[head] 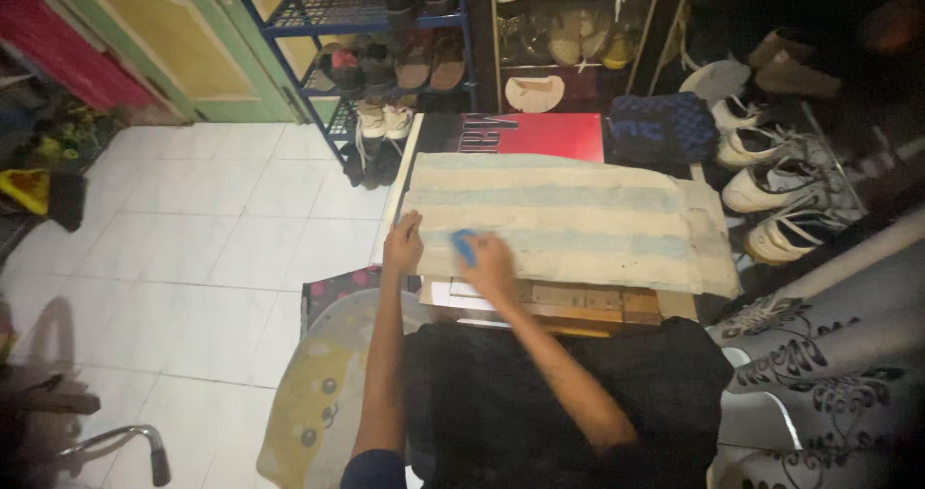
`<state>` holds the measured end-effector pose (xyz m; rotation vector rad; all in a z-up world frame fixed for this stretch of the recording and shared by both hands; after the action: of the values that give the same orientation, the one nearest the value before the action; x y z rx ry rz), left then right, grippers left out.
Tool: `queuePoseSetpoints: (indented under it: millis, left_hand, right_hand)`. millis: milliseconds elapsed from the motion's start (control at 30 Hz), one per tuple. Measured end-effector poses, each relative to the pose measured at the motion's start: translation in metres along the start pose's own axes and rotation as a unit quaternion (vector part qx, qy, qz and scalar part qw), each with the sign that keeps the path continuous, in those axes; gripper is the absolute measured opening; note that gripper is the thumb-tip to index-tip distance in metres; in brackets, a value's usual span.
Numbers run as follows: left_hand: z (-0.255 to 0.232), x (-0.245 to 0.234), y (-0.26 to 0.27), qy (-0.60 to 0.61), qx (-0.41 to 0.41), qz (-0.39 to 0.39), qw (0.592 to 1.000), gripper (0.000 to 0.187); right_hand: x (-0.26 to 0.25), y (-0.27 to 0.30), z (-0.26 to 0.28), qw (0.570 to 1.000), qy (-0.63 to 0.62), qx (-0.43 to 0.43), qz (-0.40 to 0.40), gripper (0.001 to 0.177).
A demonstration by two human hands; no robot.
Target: The person rubs a small rectangular mat with a handheld cleaning tool, then unfolds a white striped towel and continues the same rubbing motion across the towel's surface.
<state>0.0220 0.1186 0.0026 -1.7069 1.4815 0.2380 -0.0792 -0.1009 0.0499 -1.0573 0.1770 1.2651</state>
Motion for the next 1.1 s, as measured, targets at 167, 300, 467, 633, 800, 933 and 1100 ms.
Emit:
queuePoseSetpoints:
  millis: [167, 300, 467, 633, 800, 933, 1100]
  left_hand:
    - [0.001, -0.008, -0.003, 0.009, 0.004, 0.024, 1.000, 0.024]
    - [-0.003, 0.001, 0.005, -0.050, 0.044, -0.017, 0.998, 0.028]
    - [0.000, 0.003, 0.004, -0.037, 0.031, -0.021, 0.999, 0.027]
    - [0.004, -0.004, -0.002, 0.004, 0.012, -0.002, 1.000, 0.030]
    - [0.004, -0.022, -0.006, -0.002, 0.091, 0.028, 0.995, 0.028]
    - [0.002, -0.029, -0.001, -0.010, 0.116, 0.035, 0.993, 0.044]
    - [0.000, -0.030, -0.004, 0.029, 0.130, 0.029, 0.991, 0.040]
  right_hand:
    - [0.043, -0.008, 0.049, 0.997, 0.035, -0.070, 0.004, 0.040]
    - [0.002, -0.002, -0.007, 0.998, 0.017, -0.020, 0.064, 0.038]
    - [-0.113, 0.028, -0.122, 0.989, 0.124, 0.080, -0.008, 0.040]
    - [-0.162, 0.033, -0.144, 0.967, 0.165, 0.184, -0.069, 0.038]
    - [-0.062, 0.002, -0.035, 0.992, -0.016, 0.122, 0.012, 0.043]
    - [0.030, -0.005, 0.066, 0.997, -0.014, -0.011, 0.079, 0.042]
    - [0.032, -0.011, 0.053, 0.994, 0.079, -0.063, 0.043, 0.042]
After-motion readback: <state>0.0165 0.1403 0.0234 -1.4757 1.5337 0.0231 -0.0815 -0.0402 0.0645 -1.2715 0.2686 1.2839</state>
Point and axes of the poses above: each hand's wrist, its own y-axis away from the middle knuckle, its own x-axis out of the palm, z = x × y, the point moved 1 cm from there along -y, towards the middle knuckle, and after that the axes turned 5 degrees about z, right-handed, at the moved point
